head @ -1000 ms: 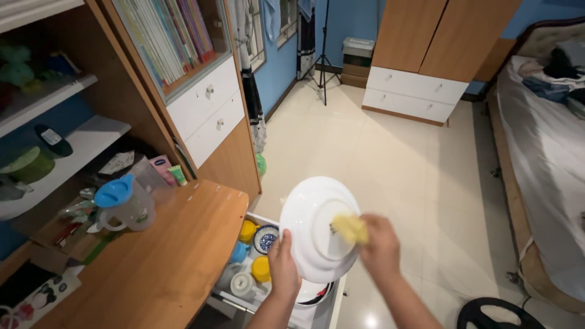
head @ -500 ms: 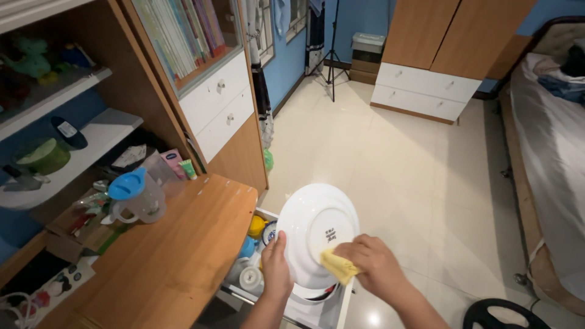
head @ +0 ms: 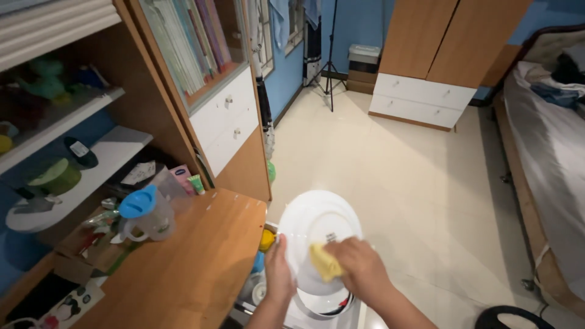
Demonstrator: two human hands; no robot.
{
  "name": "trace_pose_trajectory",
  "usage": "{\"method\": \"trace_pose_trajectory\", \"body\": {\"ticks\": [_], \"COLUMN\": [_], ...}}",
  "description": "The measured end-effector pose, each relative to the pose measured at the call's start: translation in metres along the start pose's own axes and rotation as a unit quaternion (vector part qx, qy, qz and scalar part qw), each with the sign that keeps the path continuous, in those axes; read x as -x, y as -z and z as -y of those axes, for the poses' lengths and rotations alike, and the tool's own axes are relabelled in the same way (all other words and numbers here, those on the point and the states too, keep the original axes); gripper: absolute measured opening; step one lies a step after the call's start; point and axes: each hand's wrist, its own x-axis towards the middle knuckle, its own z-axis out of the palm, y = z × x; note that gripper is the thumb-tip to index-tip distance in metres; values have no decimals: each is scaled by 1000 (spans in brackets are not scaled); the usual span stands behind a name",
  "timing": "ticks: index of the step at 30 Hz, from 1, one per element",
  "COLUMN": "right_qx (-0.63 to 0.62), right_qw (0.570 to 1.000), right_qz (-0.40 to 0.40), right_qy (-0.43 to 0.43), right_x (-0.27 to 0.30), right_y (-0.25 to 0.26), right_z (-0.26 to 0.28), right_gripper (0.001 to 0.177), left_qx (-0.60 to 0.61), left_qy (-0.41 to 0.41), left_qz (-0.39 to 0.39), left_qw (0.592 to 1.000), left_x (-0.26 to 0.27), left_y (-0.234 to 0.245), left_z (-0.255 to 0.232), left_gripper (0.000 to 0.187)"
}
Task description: The person wipes two white plates with a yellow cloth, cleaning both sides of each plate. The person places the first plate into an open drawer and then wipes the second plate.
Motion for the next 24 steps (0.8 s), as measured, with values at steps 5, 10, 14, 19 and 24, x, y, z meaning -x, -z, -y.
{"method": "trace_pose_trajectory", "body": {"ticks": [5, 10, 14, 19, 24], "right_qx": [-106, 35, 98, 26, 97], "right_qw": [990, 981, 915, 960, 991], "right_qz": [87, 31, 50, 13, -27], "right_qy": [-22, -186, -388, -279, -92], "right_x": [-4, 12, 6, -13, -29], "right_y": [-1, -15, -28, -63, -68], "right_z": [-10, -49, -56, -14, 58], "right_gripper": [24, 38, 41, 53, 57], "left_qx": [-4, -57, -240, -291, -402], "left_qy": [-31, 2, -62, -36, -58], "left_qz": [-1, 46, 138, 207, 184], "left_qw": [1000, 997, 959, 933, 895], "left_x": [-21, -26, -61, -70, -83], "left_y": [15, 30, 79, 85, 84], "left_z": [-27, -39, -4, 4, -24], "left_gripper": [40, 38, 27, 27, 40]}}
